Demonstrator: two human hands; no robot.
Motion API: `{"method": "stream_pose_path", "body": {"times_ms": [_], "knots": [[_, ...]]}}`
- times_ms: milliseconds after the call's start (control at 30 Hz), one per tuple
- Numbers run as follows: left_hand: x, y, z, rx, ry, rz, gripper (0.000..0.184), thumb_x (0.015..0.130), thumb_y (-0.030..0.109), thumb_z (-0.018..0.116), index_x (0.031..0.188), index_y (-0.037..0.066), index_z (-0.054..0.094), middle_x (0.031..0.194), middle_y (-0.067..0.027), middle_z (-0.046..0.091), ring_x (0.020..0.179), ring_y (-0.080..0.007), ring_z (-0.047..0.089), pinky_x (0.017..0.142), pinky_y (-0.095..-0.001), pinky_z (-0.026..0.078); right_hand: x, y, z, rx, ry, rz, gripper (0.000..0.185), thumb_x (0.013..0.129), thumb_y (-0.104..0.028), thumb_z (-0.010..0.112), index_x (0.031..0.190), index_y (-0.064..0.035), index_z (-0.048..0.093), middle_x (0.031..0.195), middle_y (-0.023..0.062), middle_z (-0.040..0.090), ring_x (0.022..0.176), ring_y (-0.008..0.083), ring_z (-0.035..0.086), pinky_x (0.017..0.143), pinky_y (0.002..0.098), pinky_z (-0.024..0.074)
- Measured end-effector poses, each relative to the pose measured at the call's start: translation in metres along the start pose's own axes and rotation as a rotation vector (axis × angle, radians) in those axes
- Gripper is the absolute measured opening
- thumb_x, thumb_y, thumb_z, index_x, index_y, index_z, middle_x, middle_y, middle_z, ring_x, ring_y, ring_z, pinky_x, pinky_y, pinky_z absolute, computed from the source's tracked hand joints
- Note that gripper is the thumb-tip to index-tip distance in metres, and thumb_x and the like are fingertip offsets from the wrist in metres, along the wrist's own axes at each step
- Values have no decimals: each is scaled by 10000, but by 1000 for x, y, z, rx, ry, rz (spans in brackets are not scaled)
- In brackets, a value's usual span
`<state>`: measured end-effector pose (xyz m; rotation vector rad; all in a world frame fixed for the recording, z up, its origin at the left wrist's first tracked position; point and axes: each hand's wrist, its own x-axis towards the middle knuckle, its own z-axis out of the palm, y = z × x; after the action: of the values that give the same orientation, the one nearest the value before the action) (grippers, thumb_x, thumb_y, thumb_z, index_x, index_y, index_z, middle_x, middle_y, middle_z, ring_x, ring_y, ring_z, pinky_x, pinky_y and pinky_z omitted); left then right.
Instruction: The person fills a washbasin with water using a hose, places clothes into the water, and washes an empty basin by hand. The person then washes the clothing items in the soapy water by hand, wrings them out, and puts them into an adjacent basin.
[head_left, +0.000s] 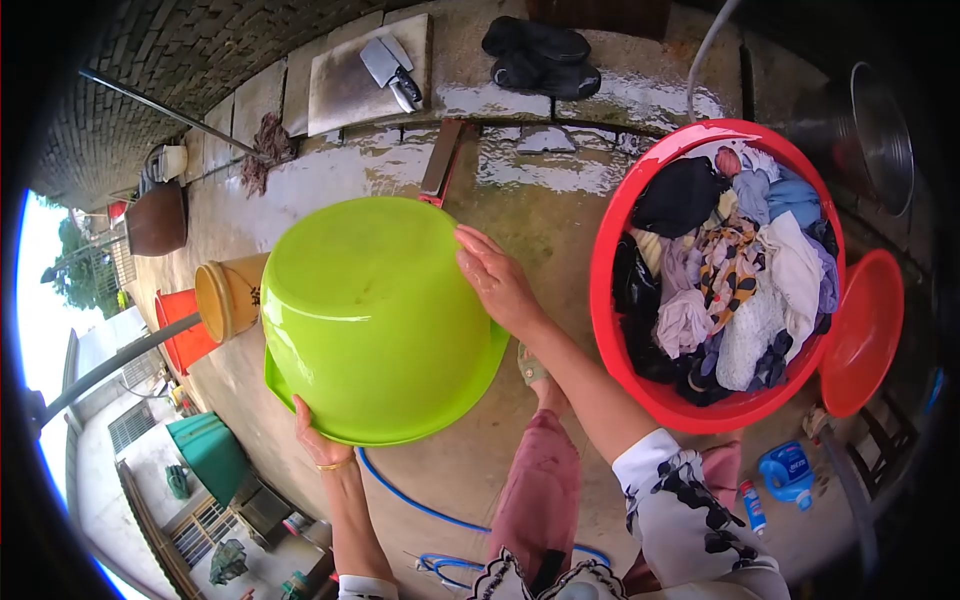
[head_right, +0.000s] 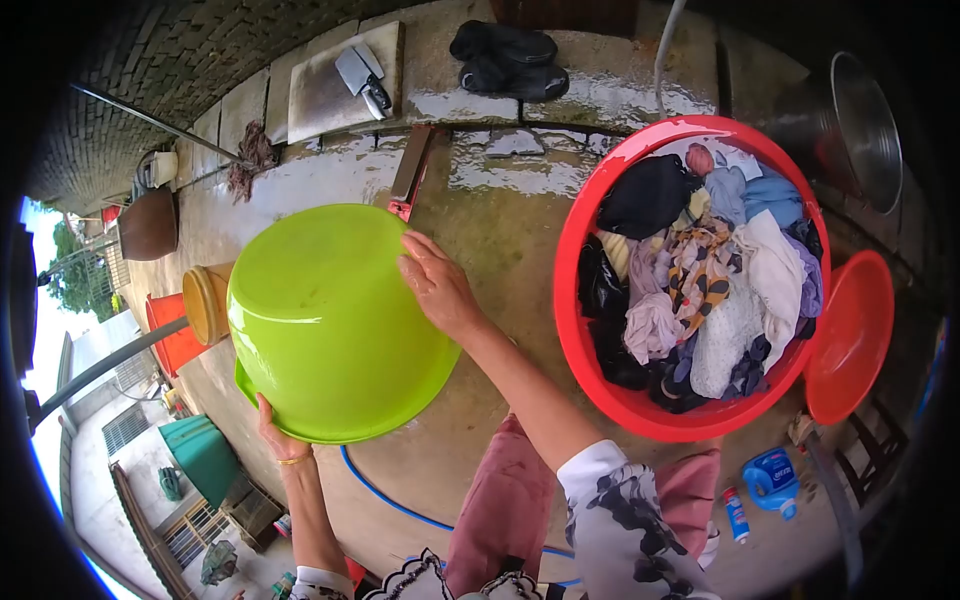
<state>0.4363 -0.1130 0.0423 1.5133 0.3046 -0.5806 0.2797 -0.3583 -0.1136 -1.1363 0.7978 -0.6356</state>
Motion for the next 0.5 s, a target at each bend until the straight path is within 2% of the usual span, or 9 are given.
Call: {"method": "stream_pose_path", "body": {"times_ms": [67,100,167,200,267,400,467,500], "knots": [[-6,4,-2,23,-2,-25,481,917,352,464,1272,31,419,1233,-115,503,1069,-267,518,912,-406,430,39,22,-2,4,-183,35,416,941,-278,443,1220,30,479,1231,137,522,1159,248,489,957,292,363],[-11,6,3,45,-2,-12,477,918,351,463,1269,30,421,1229,-115,506,1067,-268,520,908,-404,433,45,32,1,-7,-171,47,416,941,-278,443,1220,30,479,1231,137,522,1159,248,489,957,292,363],[-15,1,3,67,-2,-30,473,919,350,461,1266,30,424,1225,-116,509,1066,-268,522,905,-402,436,45,48,3,209,-191,261,411,933,-286,460,1197,26,501,1199,139,544,1134,240,504,956,285,362],[-11,1,-1,65,-23,-40,470,920,349,460,1265,31,426,1219,-116,514,1069,-265,521,902,-399,439,37,43,-3,197,-185,267,411,933,-286,460,1197,26,501,1199,139,544,1134,240,504,956,285,362],[-6,-3,-7,69,-8,-55,465,923,349,454,1260,30,430,1214,-114,518,1067,-259,524,893,-388,447,15,23,-11,-46,-4,129,401,928,-269,471,1190,33,505,1193,132,551,1110,218,516,943,269,371],[-8,-17,-17,99,7,-67,466,926,354,448,1258,28,429,1214,-117,514,1055,-257,529,887,-385,449,-23,20,-37,-53,111,114,371,929,-230,466,1177,42,514,1175,130,560,1092,213,526,942,272,375],[-10,-25,-7,165,-44,-52,470,927,360,443,1250,19,432,1204,-122,518,1042,-255,535,876,-380,454,-35,18,-59,461,108,251,285,918,-172,475,1101,31,557,1119,122,580,1023,216,554,903,300,414],[-7,-29,-4,170,-45,-58,470,927,360,443,1250,19,432,1204,-122,518,1042,-255,535,876,-380,454,-37,23,-73,765,165,331,193,920,-147,484,997,-8,593,1008,93,591,967,201,558,859,304,434]]}}
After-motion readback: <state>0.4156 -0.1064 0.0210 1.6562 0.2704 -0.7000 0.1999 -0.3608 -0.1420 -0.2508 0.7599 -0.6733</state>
